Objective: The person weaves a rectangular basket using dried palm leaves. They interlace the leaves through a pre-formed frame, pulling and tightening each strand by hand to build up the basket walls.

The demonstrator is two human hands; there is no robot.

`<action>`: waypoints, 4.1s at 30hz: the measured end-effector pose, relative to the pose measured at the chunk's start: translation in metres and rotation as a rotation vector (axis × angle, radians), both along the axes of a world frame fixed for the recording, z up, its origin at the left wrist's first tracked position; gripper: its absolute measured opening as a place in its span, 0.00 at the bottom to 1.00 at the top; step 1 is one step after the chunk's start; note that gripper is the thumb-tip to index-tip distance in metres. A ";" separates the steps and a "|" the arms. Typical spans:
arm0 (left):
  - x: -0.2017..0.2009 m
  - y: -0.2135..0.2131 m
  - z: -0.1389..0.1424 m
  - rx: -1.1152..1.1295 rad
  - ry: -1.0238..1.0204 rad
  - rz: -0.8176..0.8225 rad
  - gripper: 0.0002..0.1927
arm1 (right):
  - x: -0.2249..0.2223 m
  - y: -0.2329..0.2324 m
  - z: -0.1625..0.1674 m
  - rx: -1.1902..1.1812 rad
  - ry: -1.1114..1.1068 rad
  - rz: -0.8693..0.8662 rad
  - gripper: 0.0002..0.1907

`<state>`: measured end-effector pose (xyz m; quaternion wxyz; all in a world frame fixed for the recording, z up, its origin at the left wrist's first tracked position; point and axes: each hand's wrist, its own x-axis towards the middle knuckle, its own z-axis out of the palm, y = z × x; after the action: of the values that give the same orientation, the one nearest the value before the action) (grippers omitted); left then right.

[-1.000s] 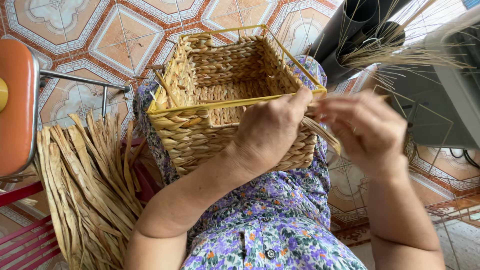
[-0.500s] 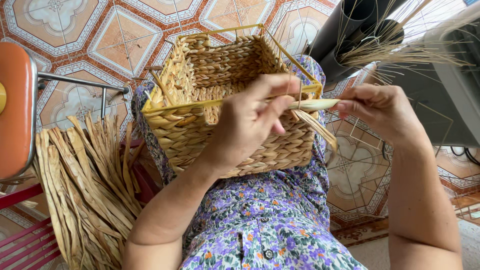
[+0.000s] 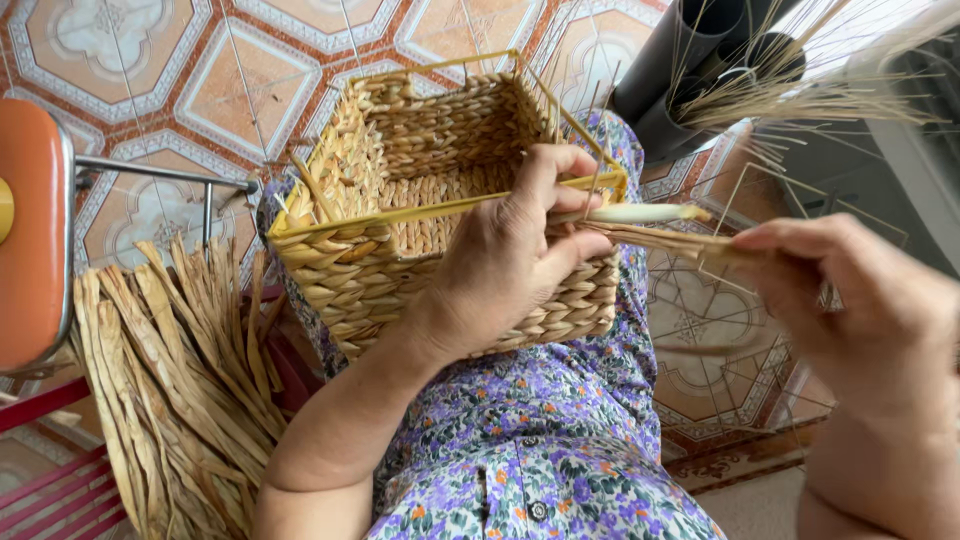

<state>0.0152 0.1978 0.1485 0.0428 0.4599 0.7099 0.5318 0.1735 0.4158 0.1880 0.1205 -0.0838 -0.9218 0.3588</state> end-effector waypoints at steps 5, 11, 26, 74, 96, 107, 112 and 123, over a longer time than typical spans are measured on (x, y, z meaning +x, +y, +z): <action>0.014 0.008 -0.010 -0.138 0.153 0.120 0.17 | -0.035 0.035 0.000 0.718 0.303 0.121 0.07; 0.014 -0.004 -0.022 -0.022 0.398 0.076 0.09 | -0.065 0.010 -0.043 0.715 0.536 -0.083 0.04; 0.015 -0.019 -0.024 -0.012 0.473 0.021 0.12 | -0.076 -0.032 -0.062 0.319 0.689 0.129 0.10; -0.004 0.004 0.005 -0.031 0.204 0.071 0.23 | -0.078 0.043 -0.128 -0.826 0.163 0.067 0.05; -0.057 0.014 0.046 -0.884 -0.118 -0.120 0.18 | -0.022 0.121 -0.154 -1.750 0.706 -0.158 0.24; -0.067 0.037 0.031 -0.673 -0.263 -0.352 0.17 | -0.005 0.019 -0.055 -0.285 0.142 0.157 0.08; -0.062 0.056 0.035 -0.857 -0.354 -0.269 0.15 | -0.071 0.041 -0.049 0.043 0.298 0.130 0.06; -0.041 0.063 0.035 -0.711 0.119 0.052 0.13 | -0.061 0.005 -0.075 -0.148 0.532 -0.114 0.05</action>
<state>-0.0255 0.2603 0.1839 0.1451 0.4280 0.8632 0.2250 0.1129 0.4213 0.1132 0.3716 -0.0471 -0.8230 0.4270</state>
